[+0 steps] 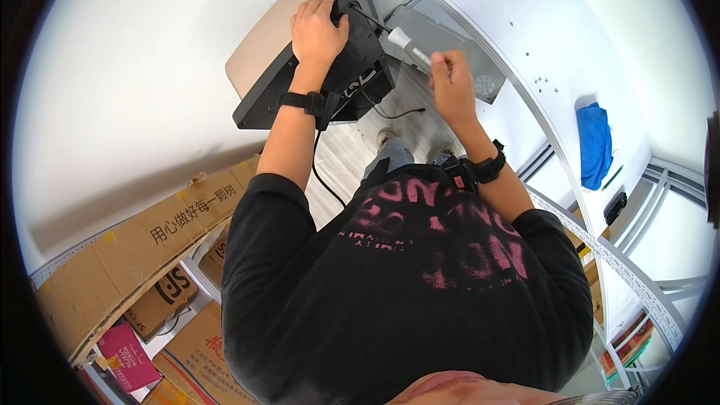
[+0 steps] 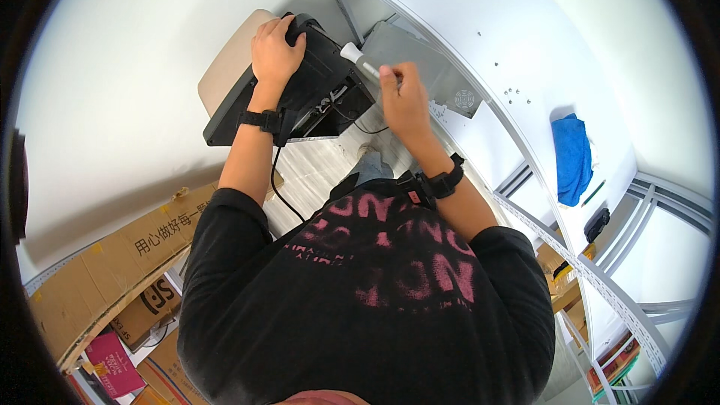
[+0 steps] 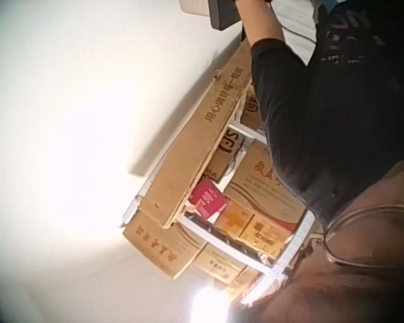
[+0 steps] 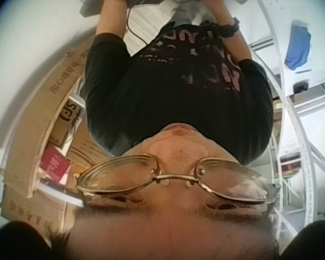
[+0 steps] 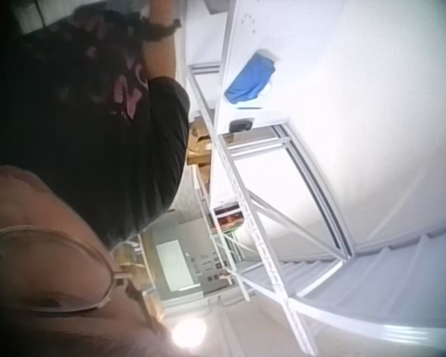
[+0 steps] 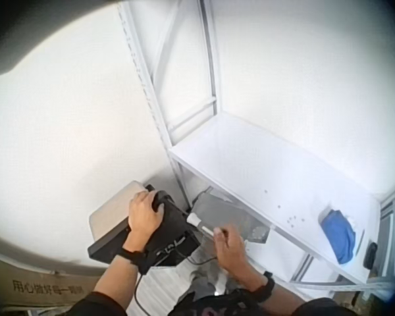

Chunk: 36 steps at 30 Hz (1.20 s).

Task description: The person assembles a wall-mounted electronic device by attaching a black plastic cover and a metal backplate. They use a screwdriver to secure multiple screws into the device and then attach the backplate, aligning it with the mounting holes.

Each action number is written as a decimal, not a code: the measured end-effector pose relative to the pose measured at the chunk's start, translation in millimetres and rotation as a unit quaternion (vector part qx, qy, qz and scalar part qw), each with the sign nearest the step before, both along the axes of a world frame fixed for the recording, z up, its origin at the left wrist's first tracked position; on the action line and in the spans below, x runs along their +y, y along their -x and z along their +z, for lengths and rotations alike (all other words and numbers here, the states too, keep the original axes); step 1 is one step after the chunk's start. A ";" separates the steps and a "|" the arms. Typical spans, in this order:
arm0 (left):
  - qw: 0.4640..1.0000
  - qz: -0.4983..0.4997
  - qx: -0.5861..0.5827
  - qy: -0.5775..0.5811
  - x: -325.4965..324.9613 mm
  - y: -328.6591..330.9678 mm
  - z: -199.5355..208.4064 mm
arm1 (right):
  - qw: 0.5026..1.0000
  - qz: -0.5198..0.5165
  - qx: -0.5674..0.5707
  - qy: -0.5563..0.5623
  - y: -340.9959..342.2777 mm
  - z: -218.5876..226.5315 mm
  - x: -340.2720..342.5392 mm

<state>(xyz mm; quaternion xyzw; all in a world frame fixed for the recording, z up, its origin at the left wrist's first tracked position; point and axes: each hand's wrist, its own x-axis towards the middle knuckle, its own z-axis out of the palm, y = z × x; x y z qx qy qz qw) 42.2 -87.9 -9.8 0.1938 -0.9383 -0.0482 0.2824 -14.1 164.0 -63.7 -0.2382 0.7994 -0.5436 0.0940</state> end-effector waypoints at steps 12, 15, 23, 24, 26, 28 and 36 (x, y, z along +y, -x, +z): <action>1.000 0.008 0.003 0.002 -1.1 -1.7 -1.4 | 0.987 -0.001 -0.148 0.057 -16.1 32.0 -4.3; 1.000 0.005 0.003 0.001 -1.1 -0.1 -1.5 | 0.988 -0.017 -0.153 0.034 -14.4 34.8 -4.8; 1.000 0.010 -0.003 0.001 0.9 -1.5 -1.2 | 0.996 -0.030 -0.051 0.069 -16.8 40.5 -11.3; 1.000 0.010 -0.003 0.001 0.2 -2.9 -2.0 | 0.983 -0.021 -0.168 0.068 -17.3 56.0 -9.7; 1.000 0.007 0.000 0.002 0.9 -0.6 -1.0 | 0.970 -0.015 -0.236 0.065 -16.8 61.2 -7.4; 1.000 0.006 -0.001 0.001 1.8 -0.6 0.4 | 0.988 -0.015 -0.142 0.063 -16.5 40.2 -8.2; 1.000 0.005 0.004 0.013 -0.9 -2.3 -2.8 | 0.993 0.009 -0.118 -0.020 -3.6 47.4 -3.9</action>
